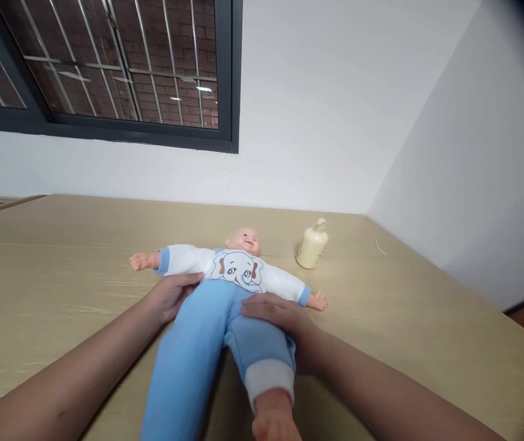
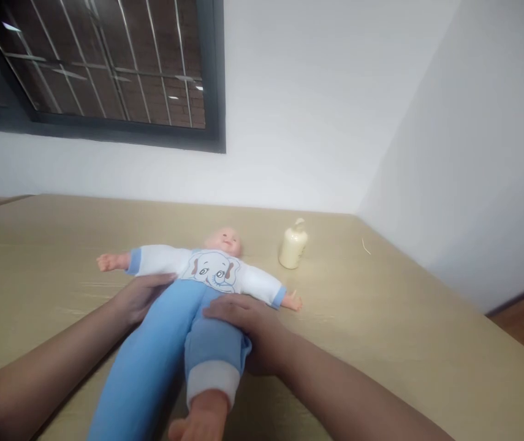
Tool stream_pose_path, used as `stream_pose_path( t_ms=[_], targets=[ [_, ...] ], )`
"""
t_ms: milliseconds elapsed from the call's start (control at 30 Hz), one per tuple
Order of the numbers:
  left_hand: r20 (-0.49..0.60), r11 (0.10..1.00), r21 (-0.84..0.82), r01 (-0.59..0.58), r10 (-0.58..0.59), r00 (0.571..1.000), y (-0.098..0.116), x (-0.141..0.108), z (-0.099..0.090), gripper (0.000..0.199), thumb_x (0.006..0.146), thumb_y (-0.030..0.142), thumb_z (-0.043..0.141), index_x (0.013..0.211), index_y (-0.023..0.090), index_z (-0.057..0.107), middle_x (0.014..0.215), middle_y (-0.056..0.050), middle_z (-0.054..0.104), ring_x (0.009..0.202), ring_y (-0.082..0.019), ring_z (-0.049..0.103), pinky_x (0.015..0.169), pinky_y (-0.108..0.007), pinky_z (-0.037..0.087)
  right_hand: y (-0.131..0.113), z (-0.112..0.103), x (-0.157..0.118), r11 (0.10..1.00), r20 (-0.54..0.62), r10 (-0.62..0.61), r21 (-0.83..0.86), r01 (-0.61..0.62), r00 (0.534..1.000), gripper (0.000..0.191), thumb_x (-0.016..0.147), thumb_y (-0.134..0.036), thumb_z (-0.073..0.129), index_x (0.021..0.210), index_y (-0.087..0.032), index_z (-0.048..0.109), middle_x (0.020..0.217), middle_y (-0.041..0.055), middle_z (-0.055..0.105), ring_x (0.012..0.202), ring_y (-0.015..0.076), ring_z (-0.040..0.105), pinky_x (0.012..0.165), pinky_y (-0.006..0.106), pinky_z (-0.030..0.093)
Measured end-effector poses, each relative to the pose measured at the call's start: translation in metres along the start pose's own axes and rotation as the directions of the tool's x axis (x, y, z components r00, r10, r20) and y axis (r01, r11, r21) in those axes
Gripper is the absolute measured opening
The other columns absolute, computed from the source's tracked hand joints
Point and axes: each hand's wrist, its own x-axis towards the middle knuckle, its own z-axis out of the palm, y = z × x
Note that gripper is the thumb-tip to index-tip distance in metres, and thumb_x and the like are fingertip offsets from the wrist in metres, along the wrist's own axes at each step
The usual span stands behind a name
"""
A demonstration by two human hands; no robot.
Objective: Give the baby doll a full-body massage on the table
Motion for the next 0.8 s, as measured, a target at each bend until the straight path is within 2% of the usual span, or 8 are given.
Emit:
stream_pose_path(
  t_ms=[67, 133, 200, 367, 500, 600, 700, 800],
  targets=[
    [0.037, 0.993, -0.036, 0.115, -0.113, 0.993, 0.000, 0.000, 0.000, 0.047, 0.073, 0.017, 0.078, 0.118, 0.008, 0.069, 0.102, -0.018, 0.078, 0.096, -0.037, 0.074, 0.088, -0.048, 0.060, -0.003, 0.000, -0.002, 0.999, 0.061, 0.022, -0.035, -0.020, 0.998, 0.054, 0.081, -0.037, 0.072, 0.134, -0.032, 0.061, 0.140, 0.0065, 0.057, 0.125, 0.0232, 0.058, 0.107, 0.037, 0.045],
    [0.010, 0.984, -0.049, 0.172, -0.172, 0.985, -0.001, 0.000, 0.001, 0.049, 0.078, 0.022, 0.077, 0.124, 0.009, 0.067, 0.105, -0.018, 0.077, 0.098, -0.038, 0.074, 0.088, -0.050, 0.060, -0.006, 0.001, -0.005, 0.996, 0.154, 0.044, -0.089, -0.031, 0.987, 0.059, 0.077, -0.038, 0.075, 0.134, -0.035, 0.062, 0.148, 0.0046, 0.050, 0.130, 0.0255, 0.053, 0.110, 0.039, 0.042],
    [0.015, 0.982, -0.049, 0.182, -0.181, 0.983, -0.002, 0.000, 0.001, 0.053, 0.082, 0.029, 0.075, 0.131, 0.011, 0.064, 0.108, -0.018, 0.077, 0.101, -0.039, 0.073, 0.090, -0.051, 0.059, -0.010, 0.005, -0.007, 0.991, 0.252, 0.054, -0.134, -0.020, 0.966, 0.065, 0.068, -0.030, 0.076, 0.132, -0.037, 0.062, 0.153, 0.0005, 0.044, 0.136, 0.0277, 0.046, 0.113, 0.042, 0.038],
    [0.205, 0.985, -0.006, 0.174, -0.169, 0.964, -0.004, 0.005, 0.003, 0.062, 0.086, 0.041, 0.073, 0.138, 0.011, 0.059, 0.118, -0.018, 0.074, 0.114, -0.038, 0.069, 0.100, -0.049, 0.054, -0.017, 0.019, -0.006, 0.983, 0.378, 0.052, -0.185, 0.021, 0.924, 0.067, 0.052, -0.018, 0.071, 0.117, -0.036, 0.067, 0.155, -0.0072, 0.039, 0.136, 0.0286, 0.037, 0.113, 0.040, 0.035],
    [0.187, 0.996, 0.067, 0.060, -0.072, 0.980, -0.003, 0.006, 0.009, 0.062, 0.084, 0.050, 0.074, 0.132, 0.012, 0.064, 0.122, -0.018, 0.072, 0.117, -0.037, 0.067, 0.104, -0.048, 0.051, -0.019, 0.022, -0.005, 0.977, 0.398, 0.055, -0.209, 0.032, 0.916, 0.067, 0.052, -0.020, 0.070, 0.117, -0.035, 0.065, 0.156, -0.0067, 0.036, 0.135, 0.0293, 0.035, 0.111, 0.041, 0.035],
    [0.038, 0.974, 0.207, -0.093, 0.087, 0.995, -0.003, 0.009, 0.009, 0.059, 0.080, 0.054, 0.077, 0.123, 0.014, 0.070, 0.122, -0.016, 0.073, 0.118, -0.036, 0.066, 0.106, -0.045, 0.049, -0.017, 0.020, -0.005, 0.980, 0.385, 0.030, -0.191, 0.048, 0.922, 0.065, 0.055, -0.020, 0.070, 0.118, -0.032, 0.063, 0.153, -0.0024, 0.042, 0.137, 0.0290, 0.036, 0.112, 0.043, 0.034],
    [-0.142, 0.888, 0.401, -0.222, 0.300, 0.943, -0.006, 0.016, 0.001, 0.058, 0.072, 0.055, 0.082, 0.115, 0.016, 0.073, 0.123, -0.013, 0.073, 0.122, -0.034, 0.063, 0.110, -0.041, 0.045, -0.014, 0.018, -0.006, 0.992, 0.285, -0.004, -0.119, 0.040, 0.958, 0.055, 0.065, -0.022, 0.068, 0.119, -0.027, 0.060, 0.146, 0.0042, 0.052, 0.134, 0.0259, 0.046, 0.113, 0.042, 0.037],
    [-0.174, 0.798, 0.547, -0.254, 0.406, 0.897, -0.009, 0.021, -0.006, 0.060, 0.069, 0.053, 0.084, 0.114, 0.016, 0.072, 0.127, -0.013, 0.071, 0.122, -0.035, 0.063, 0.107, -0.042, 0.047, -0.012, 0.016, -0.006, 0.999, 0.106, -0.007, -0.044, 0.012, 0.994, 0.050, 0.074, -0.030, 0.071, 0.122, -0.026, 0.058, 0.137, 0.0090, 0.059, 0.125, 0.0248, 0.057, 0.106, 0.039, 0.045]
  ],
)
